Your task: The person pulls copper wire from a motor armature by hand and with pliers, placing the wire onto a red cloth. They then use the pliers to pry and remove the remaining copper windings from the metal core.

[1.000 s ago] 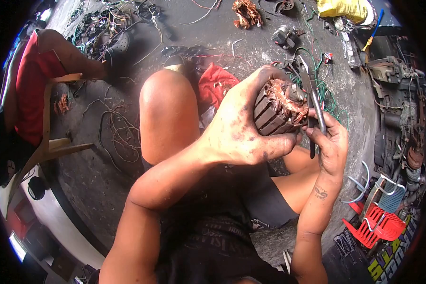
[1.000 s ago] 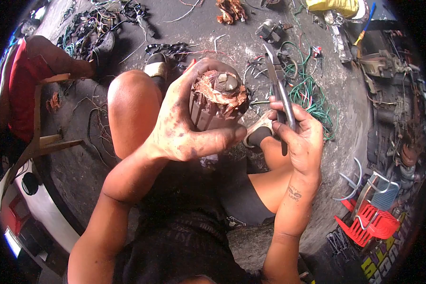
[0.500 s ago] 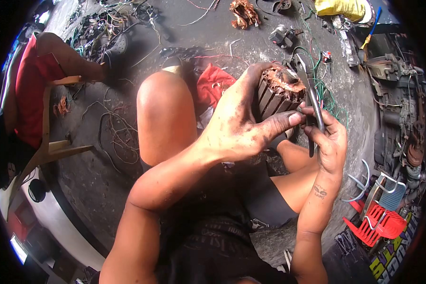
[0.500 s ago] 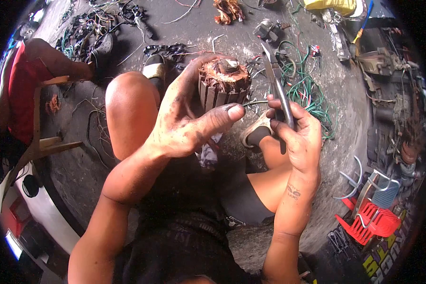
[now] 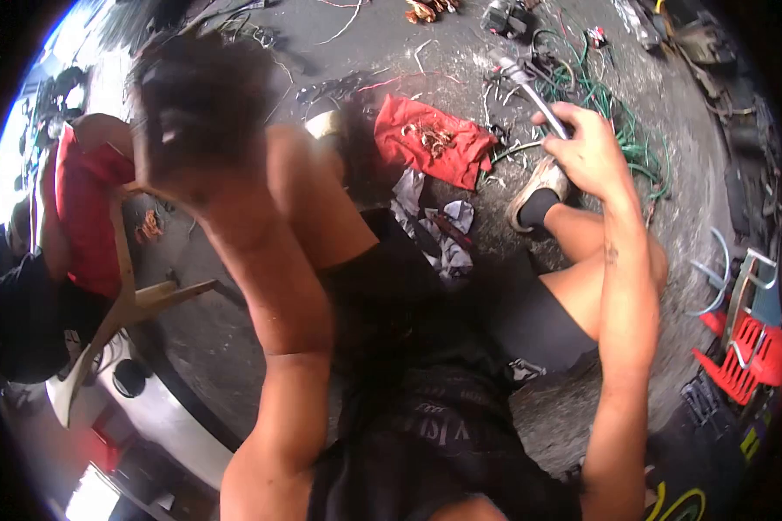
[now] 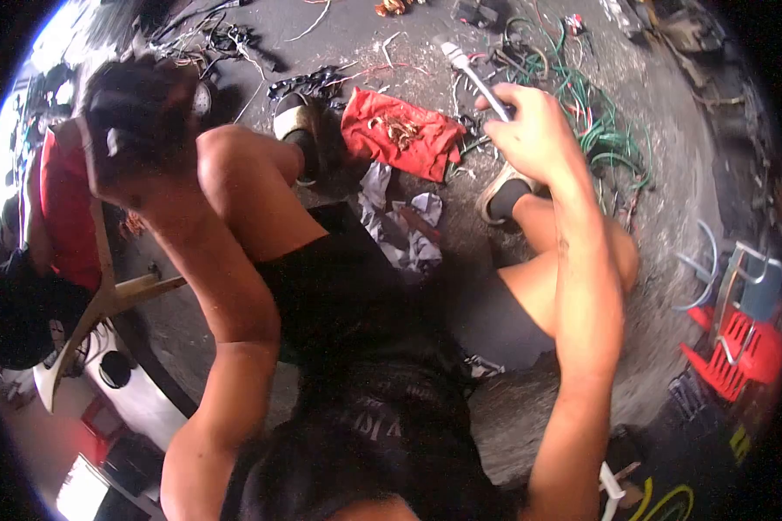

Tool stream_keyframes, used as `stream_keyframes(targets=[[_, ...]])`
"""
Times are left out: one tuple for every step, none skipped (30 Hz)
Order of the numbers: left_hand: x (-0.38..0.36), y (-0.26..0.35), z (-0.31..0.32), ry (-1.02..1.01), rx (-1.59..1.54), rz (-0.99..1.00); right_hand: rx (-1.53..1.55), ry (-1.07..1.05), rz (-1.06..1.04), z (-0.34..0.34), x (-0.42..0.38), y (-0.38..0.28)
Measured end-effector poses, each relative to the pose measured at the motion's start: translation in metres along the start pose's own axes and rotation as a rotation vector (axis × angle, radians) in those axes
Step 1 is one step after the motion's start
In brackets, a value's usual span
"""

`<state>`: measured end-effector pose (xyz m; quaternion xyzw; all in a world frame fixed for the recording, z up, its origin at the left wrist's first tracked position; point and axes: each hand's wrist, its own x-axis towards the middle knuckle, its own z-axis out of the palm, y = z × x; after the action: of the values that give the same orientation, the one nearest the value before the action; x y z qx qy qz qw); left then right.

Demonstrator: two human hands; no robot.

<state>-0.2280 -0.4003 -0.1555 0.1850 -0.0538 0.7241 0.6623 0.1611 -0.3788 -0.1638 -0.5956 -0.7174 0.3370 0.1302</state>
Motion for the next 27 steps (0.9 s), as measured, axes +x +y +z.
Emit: stream_keyframes(targets=[[-0.002,0.006,0.017,0.066,0.373,0.185,-0.035,-0.049,0.017,0.007,0.001,0.001],[-0.010,0.008,0.036,0.156,0.775,0.348,-0.122,-0.129,0.027,0.015,-0.001,0.000],[-0.013,0.019,0.042,0.188,0.970,0.423,-0.206,-0.219,0.041,0.024,-0.005,-0.001],[-0.019,0.031,0.047,0.215,1.100,0.471,-0.229,-0.234,0.034,0.041,-0.013,0.011],[-0.023,0.046,0.048,0.241,1.181,0.506,-0.255,-0.356,0.071,0.059,-0.018,0.026],[-0.025,0.061,0.049,0.266,1.241,0.530,-0.299,-0.504,0.091,0.071,-0.024,0.036],[-0.027,0.076,0.049,0.294,1.289,0.549,-0.344,-0.646,0.107,0.080,-0.027,0.038],[-0.029,0.093,0.044,0.323,1.315,0.545,-0.393,-0.683,0.079,0.098,-0.028,0.052],[-0.028,0.107,0.038,0.353,1.319,0.527,-0.441,-0.723,0.049,0.125,-0.029,0.081],[-0.024,0.129,0.025,0.359,1.316,0.509,-0.521,-0.741,0.051,0.147,-0.029,0.098],[-0.022,0.153,0.006,0.308,1.214,0.351,-0.474,-0.677,0.039,0.167,-0.034,0.120],[-0.022,0.166,-0.009,0.265,1.109,0.197,-0.398,-0.615,0.045,0.184,-0.037,0.140],[-0.020,0.153,-0.006,0.279,1.037,0.009,-0.319,-0.566,0.053,0.199,-0.043,0.155],[-0.016,0.130,-0.004,0.291,0.959,-0.171,-0.235,-0.467,0.107,0.210,-0.053,0.162],[-0.013,0.117,-0.016,0.324,0.932,-0.245,-0.264,-0.459,0.156,0.222,-0.057,0.173],[-0.015,0.104,-0.035,0.396,0.933,-0.293,-0.213,-0.442,0.240,0.229,-0.061,0.177],[-0.020,0.090,-0.053,0.473,0.927,-0.349,-0.164,-0.421,0.327,0.234,-0.066,0.181],[-0.028,0.076,-0.072,0.558,0.916,-0.430,-0.160,-0.436,0.334,0.241,-0.070,0.187],[-0.038,0.061,-0.089,0.629,0.896,-0.523,-0.167,-0.390,0.385,0.249,-0.074,0.193],[-0.047,0.048,-0.105,0.696,0.868,-0.625,-0.172,-0.346,0.439,0.256,-0.079,0.194],[-0.050,0.036,-0.126,0.761,0.854,-0.705,-0.164,-0.363,0.448,0.261,-0.078,0.188],[-0.045,0.026,-0.154,0.817,0.928,-0.726,-0.144,-0.312,0.607,0.263,-0.071,0.175],[-0.029,0.019,-0.195,0.851,1.078,-0.696,-0.127,-0.258,0.762,0.265,-0.068,0.166],[-0.019,0.009,-0.229,0.862,1.289,-0.659,-0.129,-0.147,0.734,0.276,-0.075,0.169],[-0.012,0.001,-0.261,0.794,1.594,-0.645,-0.061,-0.093,0.787,0.275,-0.070,0.149],[-0.007,-0.013,-0.270,0.677,1.854,-0.733,-0.017,-0.146,0.764,0.285,-0.080,0.155],[-0.001,-0.027,-0.278,0.547,2.110,-0.823,-0.007,-0.167,0.680,0.301,-0.093,0.161]])
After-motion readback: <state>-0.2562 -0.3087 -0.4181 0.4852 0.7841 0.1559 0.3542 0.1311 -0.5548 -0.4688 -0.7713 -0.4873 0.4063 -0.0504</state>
